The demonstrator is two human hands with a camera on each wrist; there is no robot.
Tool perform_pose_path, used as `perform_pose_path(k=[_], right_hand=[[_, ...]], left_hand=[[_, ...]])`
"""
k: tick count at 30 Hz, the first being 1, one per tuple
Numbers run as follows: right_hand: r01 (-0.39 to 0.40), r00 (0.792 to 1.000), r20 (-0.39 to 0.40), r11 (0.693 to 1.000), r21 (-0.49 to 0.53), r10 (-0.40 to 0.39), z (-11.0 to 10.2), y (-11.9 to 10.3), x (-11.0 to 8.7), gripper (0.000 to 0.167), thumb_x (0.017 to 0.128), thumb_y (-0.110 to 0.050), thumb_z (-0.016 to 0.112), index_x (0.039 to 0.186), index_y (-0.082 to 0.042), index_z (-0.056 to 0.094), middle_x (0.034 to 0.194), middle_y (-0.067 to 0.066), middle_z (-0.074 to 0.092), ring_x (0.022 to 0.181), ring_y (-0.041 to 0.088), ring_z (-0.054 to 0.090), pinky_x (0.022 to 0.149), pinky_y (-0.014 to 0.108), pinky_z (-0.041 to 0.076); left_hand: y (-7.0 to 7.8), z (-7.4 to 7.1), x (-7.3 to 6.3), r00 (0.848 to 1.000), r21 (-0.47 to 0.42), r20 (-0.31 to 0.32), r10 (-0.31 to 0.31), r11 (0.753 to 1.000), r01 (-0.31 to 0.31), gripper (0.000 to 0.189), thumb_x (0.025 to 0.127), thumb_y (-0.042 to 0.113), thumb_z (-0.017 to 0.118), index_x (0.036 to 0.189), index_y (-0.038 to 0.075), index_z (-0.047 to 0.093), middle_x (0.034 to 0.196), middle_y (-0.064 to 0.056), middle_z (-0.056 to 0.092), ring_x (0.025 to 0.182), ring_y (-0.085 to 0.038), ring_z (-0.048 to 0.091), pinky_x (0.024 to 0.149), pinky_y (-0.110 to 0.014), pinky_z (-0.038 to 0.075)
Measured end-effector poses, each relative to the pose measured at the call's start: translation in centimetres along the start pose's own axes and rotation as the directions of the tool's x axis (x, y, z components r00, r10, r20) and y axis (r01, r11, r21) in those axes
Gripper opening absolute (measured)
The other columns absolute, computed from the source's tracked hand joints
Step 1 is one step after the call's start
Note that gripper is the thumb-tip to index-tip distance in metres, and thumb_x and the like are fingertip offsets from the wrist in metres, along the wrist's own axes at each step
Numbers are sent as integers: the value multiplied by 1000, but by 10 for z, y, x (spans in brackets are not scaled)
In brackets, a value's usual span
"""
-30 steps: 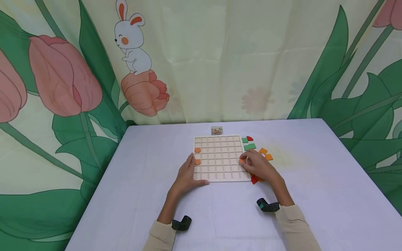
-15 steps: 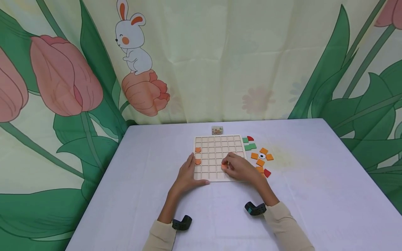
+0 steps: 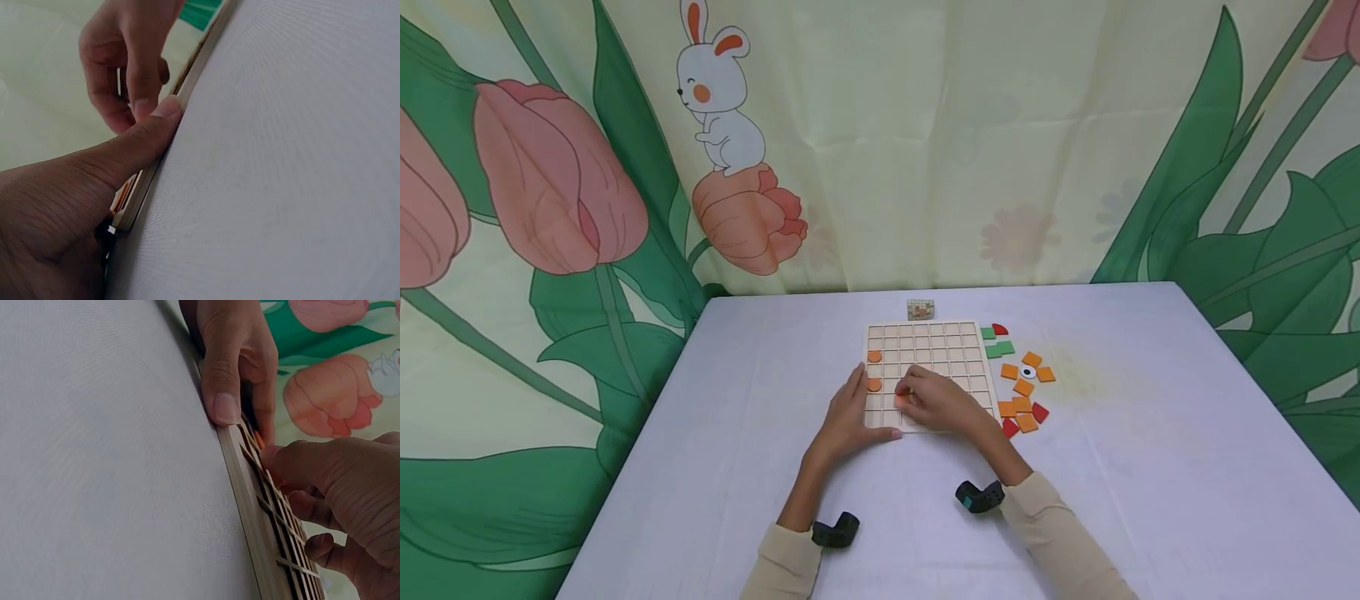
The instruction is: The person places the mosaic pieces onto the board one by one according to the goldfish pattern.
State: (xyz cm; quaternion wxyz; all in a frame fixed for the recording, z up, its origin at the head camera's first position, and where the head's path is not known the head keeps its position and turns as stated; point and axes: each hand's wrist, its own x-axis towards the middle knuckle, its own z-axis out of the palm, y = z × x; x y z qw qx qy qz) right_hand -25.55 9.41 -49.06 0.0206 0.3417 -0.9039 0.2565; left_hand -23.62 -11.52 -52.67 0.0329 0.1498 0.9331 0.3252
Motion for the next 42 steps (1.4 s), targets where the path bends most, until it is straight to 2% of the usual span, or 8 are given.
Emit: perform_pose_path(k=[12, 18, 29, 36, 42], right_hand=[[-15, 999, 31, 1000, 1, 15, 7, -7, 12, 17, 91, -19, 71, 104, -8, 70, 99, 0, 55, 74, 9, 49, 66, 22, 46], [-18, 999, 33, 999, 29, 17, 8, -7, 13, 16, 91, -16, 71, 104, -6, 69, 99, 2, 55, 79, 11, 51, 71, 24, 48], [-28, 1000, -3, 1000, -13, 28, 10, -6, 16, 18, 91, -18, 71, 104, -6, 69, 97, 1, 55, 80, 11, 51, 72, 26, 49], [-60, 998, 23, 997, 39, 59, 13, -5, 15, 19, 91, -17, 71, 105, -5, 68, 96, 1, 55, 79, 10, 50, 71, 26, 47], [-65, 998, 16, 997, 43, 64, 14, -5, 14, 19, 90, -17, 72, 105, -5, 68, 97, 1, 55, 79, 10, 50, 71, 25, 47]], left_hand=[[3, -3, 2, 1000, 10, 1, 18, 1000, -18, 125, 70, 61, 80, 155, 0, 12, 164, -11, 6, 147, -33, 18, 115, -51, 22], [3, -4, 1, 1000, 13, -2, 11, 1000, -11, 125, 70, 60, 81, 155, -1, 13, 164, -11, 7, 146, -33, 18, 115, -51, 23], [8, -9, 0, 1000, -8, -4, 12, 1000, -12, 123, 71, 56, 82, 155, -2, 13, 163, -14, 8, 146, -36, 18, 114, -52, 23], [4, -5, -1, 1000, 9, 16, -11, 1000, 11, 124, 71, 59, 81, 156, 1, 11, 164, -11, 6, 147, -33, 17, 115, -49, 24], [1, -2, -1, 1000, -6, 5, -6, 1000, 6, 125, 70, 59, 81, 156, 1, 11, 164, -10, 6, 147, -33, 17, 114, -50, 24]])
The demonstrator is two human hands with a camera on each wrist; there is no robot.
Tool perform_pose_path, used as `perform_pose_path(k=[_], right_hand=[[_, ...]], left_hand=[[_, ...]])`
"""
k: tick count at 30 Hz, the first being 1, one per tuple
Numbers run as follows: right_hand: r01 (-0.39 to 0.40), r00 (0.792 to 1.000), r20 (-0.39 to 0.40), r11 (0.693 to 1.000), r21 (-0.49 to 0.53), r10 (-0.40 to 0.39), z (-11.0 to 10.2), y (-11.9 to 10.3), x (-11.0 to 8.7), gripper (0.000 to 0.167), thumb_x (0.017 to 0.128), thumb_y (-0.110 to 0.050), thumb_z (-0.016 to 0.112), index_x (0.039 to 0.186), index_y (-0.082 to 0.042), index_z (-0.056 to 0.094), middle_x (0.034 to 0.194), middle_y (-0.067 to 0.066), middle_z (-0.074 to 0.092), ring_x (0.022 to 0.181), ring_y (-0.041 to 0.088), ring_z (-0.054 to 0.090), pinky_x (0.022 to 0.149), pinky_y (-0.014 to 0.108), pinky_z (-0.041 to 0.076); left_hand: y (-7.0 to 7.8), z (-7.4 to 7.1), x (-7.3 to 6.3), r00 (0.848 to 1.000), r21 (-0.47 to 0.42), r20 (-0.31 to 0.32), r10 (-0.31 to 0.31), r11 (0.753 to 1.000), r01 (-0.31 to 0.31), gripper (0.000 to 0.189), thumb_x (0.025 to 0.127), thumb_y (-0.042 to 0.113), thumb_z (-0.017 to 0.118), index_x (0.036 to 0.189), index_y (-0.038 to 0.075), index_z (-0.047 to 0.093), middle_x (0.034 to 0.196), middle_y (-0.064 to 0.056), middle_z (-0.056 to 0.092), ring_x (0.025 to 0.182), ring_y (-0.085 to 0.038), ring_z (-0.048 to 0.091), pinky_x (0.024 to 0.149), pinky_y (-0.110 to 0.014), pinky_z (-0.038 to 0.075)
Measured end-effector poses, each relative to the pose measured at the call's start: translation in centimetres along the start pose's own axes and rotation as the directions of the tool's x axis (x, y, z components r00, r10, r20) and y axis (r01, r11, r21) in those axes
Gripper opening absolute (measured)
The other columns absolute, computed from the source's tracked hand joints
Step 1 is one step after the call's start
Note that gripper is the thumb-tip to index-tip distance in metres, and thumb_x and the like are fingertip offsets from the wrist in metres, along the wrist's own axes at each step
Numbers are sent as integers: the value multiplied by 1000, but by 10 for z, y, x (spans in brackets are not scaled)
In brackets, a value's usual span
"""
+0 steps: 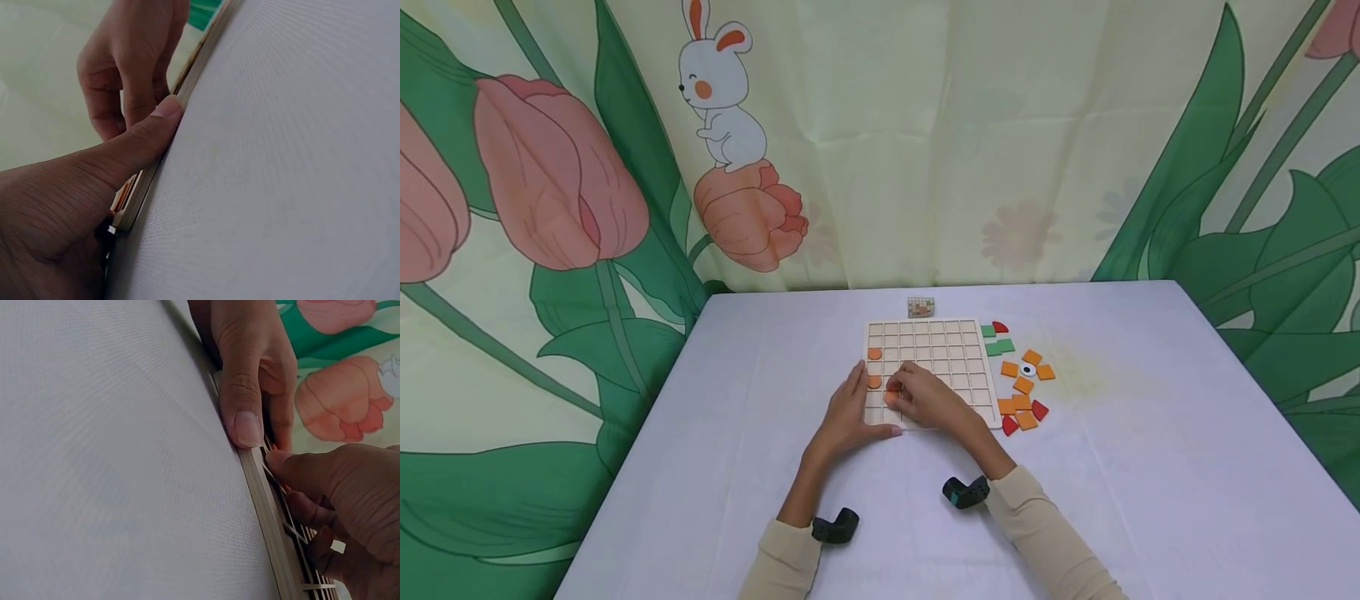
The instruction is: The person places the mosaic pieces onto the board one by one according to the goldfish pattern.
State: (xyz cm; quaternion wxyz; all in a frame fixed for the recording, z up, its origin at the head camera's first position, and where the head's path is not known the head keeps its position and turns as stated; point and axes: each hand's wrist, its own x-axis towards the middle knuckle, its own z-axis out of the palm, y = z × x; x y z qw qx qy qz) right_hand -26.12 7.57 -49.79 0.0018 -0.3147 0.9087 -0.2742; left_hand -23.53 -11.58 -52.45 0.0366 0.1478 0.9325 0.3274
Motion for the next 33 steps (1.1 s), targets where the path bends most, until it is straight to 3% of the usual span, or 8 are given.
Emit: perform_pose_path(k=[22, 33], right_hand=[[-58, 998, -20, 996, 67, 59, 1, -2, -3, 21, 88, -12, 73, 108, -5, 68, 99, 1, 54, 78, 9, 50, 68, 22, 46], [-42, 998, -40, 993, 108, 47, 1, -1, -7, 23, 87, -11, 73, 108, -4, 69, 97, 0, 55, 78, 9, 50, 67, 22, 47]], left_hand=[[2, 0, 1, 1000, 15, 8, -21, 1000, 21, 125, 70, 60, 81, 156, 2, 12, 164, -9, 6, 147, -32, 16, 115, -49, 23], [1, 2, 0, 1000, 22, 0, -19, 1000, 19, 125, 69, 61, 81, 156, 2, 12, 164, -10, 7, 147, -32, 16, 115, -48, 24]])
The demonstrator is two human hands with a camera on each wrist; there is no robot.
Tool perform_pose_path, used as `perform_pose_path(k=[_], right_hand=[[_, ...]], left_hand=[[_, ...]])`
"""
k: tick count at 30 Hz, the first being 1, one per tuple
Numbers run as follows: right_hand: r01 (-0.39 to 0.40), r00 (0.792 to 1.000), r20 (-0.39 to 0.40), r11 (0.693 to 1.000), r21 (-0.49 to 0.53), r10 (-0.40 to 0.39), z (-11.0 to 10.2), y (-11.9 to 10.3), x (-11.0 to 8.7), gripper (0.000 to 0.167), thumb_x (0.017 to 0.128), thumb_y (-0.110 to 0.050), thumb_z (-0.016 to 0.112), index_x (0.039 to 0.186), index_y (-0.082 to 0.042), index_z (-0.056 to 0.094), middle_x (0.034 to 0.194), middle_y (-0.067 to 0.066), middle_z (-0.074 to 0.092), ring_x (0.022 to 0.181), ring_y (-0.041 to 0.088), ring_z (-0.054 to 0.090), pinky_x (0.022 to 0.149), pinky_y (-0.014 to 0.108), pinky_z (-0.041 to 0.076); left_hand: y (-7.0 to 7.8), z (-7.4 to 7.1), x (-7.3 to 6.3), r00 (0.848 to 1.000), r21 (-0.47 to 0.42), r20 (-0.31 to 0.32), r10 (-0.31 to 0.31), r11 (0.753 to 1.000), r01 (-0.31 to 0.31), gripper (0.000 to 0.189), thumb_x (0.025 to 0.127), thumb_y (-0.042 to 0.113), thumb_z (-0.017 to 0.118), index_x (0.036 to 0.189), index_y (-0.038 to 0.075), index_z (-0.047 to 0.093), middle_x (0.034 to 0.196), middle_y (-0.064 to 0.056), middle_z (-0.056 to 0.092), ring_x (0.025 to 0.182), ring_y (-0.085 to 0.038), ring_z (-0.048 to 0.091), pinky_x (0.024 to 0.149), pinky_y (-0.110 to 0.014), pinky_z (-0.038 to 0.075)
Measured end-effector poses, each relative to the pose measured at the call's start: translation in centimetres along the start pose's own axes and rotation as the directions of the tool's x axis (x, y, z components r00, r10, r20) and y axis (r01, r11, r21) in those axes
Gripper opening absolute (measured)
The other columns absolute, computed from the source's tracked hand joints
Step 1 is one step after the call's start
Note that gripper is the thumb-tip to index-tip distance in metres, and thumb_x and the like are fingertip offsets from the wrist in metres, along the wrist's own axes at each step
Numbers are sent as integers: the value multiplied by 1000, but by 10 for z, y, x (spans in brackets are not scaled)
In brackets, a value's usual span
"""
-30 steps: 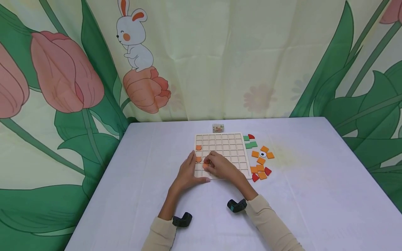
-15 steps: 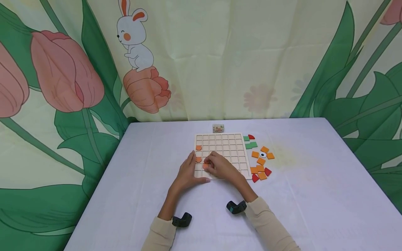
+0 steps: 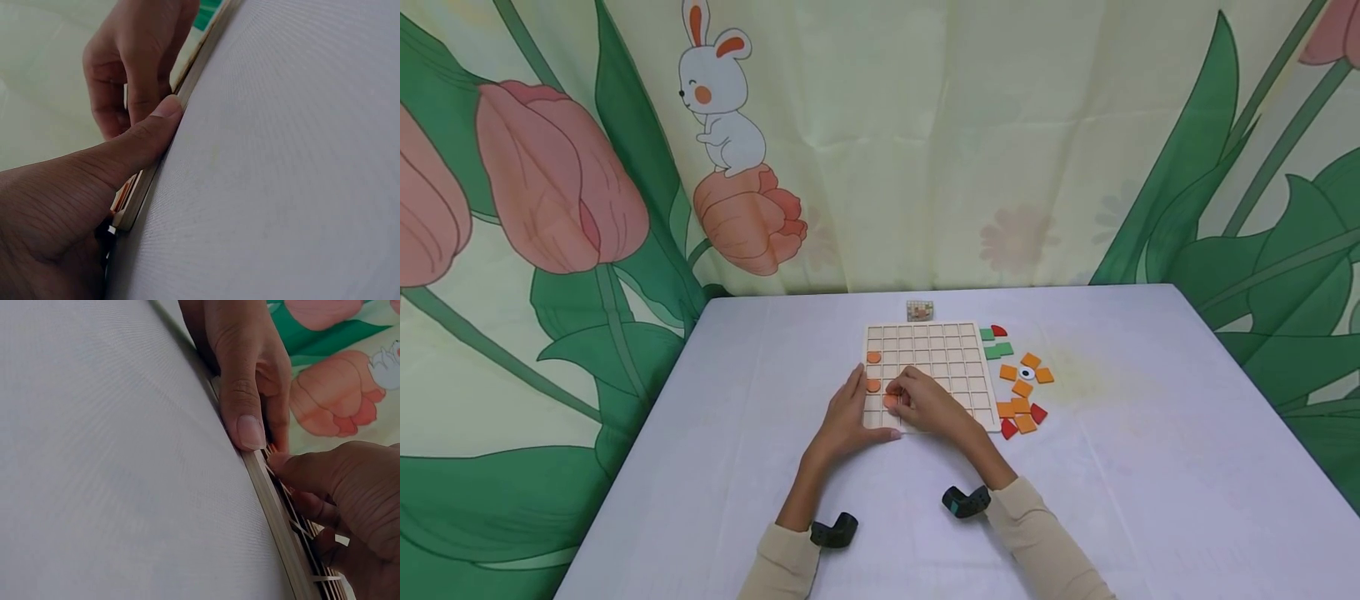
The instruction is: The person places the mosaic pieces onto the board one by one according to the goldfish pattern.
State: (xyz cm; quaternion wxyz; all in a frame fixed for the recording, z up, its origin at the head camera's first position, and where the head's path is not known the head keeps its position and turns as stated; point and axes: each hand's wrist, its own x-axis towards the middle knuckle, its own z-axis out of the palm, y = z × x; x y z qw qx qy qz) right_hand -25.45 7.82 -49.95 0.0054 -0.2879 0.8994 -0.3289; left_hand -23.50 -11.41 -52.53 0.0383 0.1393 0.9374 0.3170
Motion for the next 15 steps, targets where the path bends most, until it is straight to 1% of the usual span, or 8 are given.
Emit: perform_pose_path(k=[3, 6, 8, 12, 15], right_hand=[[13, 1000, -22, 999, 29, -12, -2, 4, -2, 22, 88, -10, 72, 110, -5, 69, 98, 1, 57, 81, 10, 52, 70, 22, 48], [21, 998, -63, 997, 68, -17, -8, 9, -4, 21, 89, -9, 70, 110, -4, 68, 98, 1, 58, 82, 11, 54, 72, 25, 49], [6, 996, -90, 997, 83, 1, -13, 14, -6, 20, 90, -9, 70, 110, -5, 69, 98, 1, 58, 82, 12, 54, 72, 27, 49], [-55, 988, -139, 996, 66, 63, -25, 27, -10, 20, 90, -13, 71, 109, -7, 70, 97, -2, 57, 82, 12, 53, 73, 27, 49], [-94, 979, -177, 994, 49, 102, -37, 40, -14, 20, 90, -14, 71, 109, -7, 70, 96, -1, 58, 82, 13, 53, 72, 27, 49]], left_hand=[[0, 0, 0, 1000, -5, 0, 0, 1000, 0, 126, 68, 62, 81, 156, 3, 13, 164, -9, 7, 147, -31, 17, 115, -49, 24], [1, 1, 0, 1000, -12, -6, -1, 1000, 1, 127, 68, 62, 81, 156, 3, 12, 164, -10, 7, 147, -32, 17, 114, -49, 25], [1, 1, 1, 1000, -15, -9, -4, 1000, 4, 127, 67, 62, 81, 156, 3, 12, 164, -10, 8, 147, -32, 18, 114, -49, 26], [1, 1, 1, 1000, -11, -6, -13, 1000, 13, 128, 67, 61, 82, 156, 4, 11, 164, -9, 7, 147, -31, 18, 114, -47, 26], [2, 1, 0, 1000, -15, -6, -18, 1000, 18, 127, 67, 59, 83, 157, 4, 11, 164, -9, 8, 147, -31, 18, 114, -48, 26]])
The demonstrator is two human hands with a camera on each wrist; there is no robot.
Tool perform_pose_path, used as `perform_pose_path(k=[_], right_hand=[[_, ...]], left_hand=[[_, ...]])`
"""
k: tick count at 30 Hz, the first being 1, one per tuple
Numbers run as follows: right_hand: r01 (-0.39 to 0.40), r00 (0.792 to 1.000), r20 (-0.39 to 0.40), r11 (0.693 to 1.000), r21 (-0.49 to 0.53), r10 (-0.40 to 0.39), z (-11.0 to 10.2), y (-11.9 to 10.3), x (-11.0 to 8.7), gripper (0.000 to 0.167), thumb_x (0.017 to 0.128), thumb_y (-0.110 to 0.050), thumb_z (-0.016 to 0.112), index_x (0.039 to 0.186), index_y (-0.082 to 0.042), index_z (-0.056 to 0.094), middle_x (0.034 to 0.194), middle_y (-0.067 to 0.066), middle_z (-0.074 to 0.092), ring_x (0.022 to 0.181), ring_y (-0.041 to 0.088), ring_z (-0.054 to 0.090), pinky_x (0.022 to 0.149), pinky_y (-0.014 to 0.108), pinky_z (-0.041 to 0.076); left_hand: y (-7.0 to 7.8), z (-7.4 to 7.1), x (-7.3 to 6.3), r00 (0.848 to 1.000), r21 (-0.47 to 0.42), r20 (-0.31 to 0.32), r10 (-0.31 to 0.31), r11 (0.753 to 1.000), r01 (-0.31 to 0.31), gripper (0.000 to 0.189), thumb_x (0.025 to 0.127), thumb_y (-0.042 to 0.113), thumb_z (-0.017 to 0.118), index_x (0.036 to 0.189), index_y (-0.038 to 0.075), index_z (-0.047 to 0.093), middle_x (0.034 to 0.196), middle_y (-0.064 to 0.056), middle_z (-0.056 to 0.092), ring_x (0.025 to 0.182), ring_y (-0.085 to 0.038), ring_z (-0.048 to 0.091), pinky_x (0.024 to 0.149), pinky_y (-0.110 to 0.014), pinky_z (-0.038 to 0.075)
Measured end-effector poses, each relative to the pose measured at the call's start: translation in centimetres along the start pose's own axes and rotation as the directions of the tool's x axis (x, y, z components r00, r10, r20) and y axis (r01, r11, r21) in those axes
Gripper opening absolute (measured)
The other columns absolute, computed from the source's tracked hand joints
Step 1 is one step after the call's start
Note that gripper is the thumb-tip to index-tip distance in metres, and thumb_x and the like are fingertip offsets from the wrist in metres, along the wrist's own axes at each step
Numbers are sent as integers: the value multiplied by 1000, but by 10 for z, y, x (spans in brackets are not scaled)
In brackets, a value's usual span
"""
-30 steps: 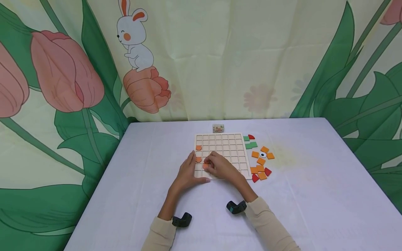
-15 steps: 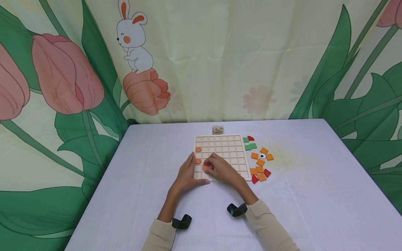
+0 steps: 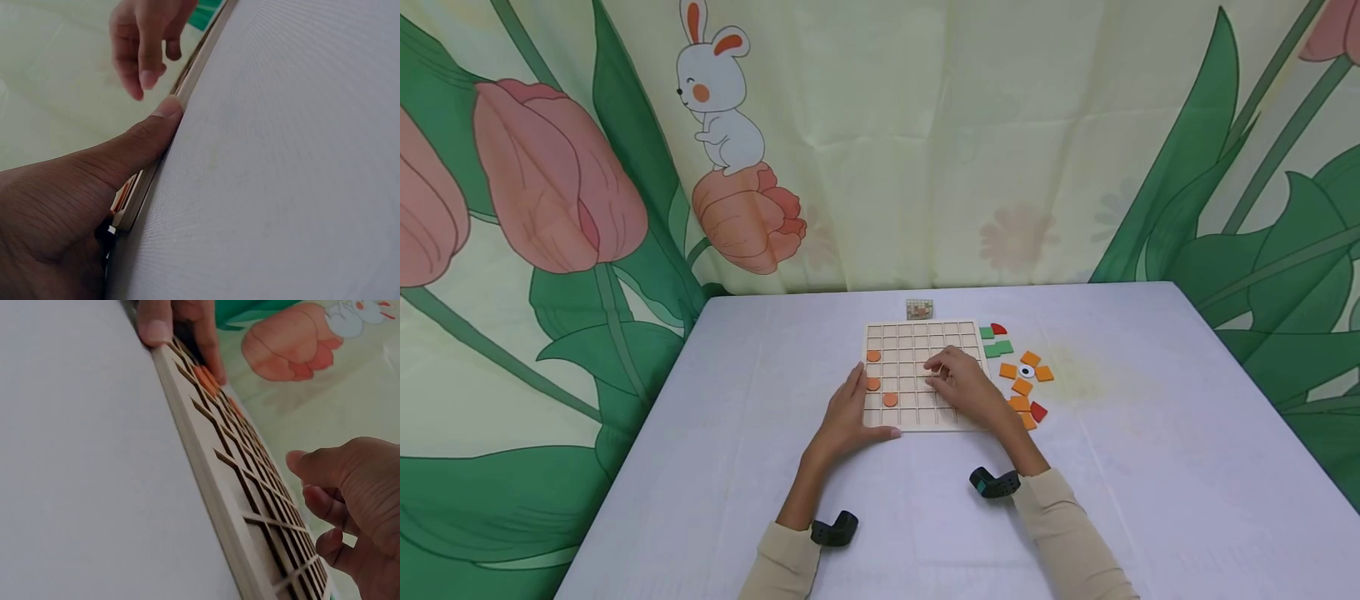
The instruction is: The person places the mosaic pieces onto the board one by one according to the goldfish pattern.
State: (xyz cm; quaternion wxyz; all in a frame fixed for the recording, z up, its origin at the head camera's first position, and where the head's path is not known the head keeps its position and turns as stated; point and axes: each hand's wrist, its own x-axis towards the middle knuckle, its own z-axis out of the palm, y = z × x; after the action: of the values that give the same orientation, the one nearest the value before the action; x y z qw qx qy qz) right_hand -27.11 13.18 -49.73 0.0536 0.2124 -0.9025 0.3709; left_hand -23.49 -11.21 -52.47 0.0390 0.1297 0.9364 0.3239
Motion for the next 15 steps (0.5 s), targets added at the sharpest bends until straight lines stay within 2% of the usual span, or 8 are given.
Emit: perform_pose_path(k=[5, 9, 15], right_hand=[[-31, 997, -70, 999, -15, 30, -24, 21, 3, 20, 91, -10, 69, 108, -1, 69, 97, 8, 61, 82, 20, 55, 70, 33, 49], [-83, 991, -110, 996, -19, 80, -43, 41, 8, 19, 93, -8, 66, 109, 3, 68, 98, 13, 61, 85, 25, 55, 74, 37, 48], [-214, 969, -125, 977, -2, 212, -66, 72, 17, 21, 95, -6, 63, 113, 5, 65, 103, 18, 58, 91, 30, 53, 82, 42, 49]], left_hand=[[1, -2, -3, 1000, -18, -1, -8, 1000, 8, 126, 68, 57, 83, 156, 4, 10, 164, -9, 6, 147, -31, 16, 115, -48, 24], [2, -4, -3, 1000, -28, -5, 0, 1000, 0, 127, 68, 57, 83, 157, 5, 9, 164, -9, 6, 147, -30, 16, 115, -48, 24], [0, -2, -1, 1000, -18, 7, -15, 1000, 15, 129, 67, 63, 81, 157, 7, 8, 164, -6, 5, 148, -27, 15, 115, -46, 24]])
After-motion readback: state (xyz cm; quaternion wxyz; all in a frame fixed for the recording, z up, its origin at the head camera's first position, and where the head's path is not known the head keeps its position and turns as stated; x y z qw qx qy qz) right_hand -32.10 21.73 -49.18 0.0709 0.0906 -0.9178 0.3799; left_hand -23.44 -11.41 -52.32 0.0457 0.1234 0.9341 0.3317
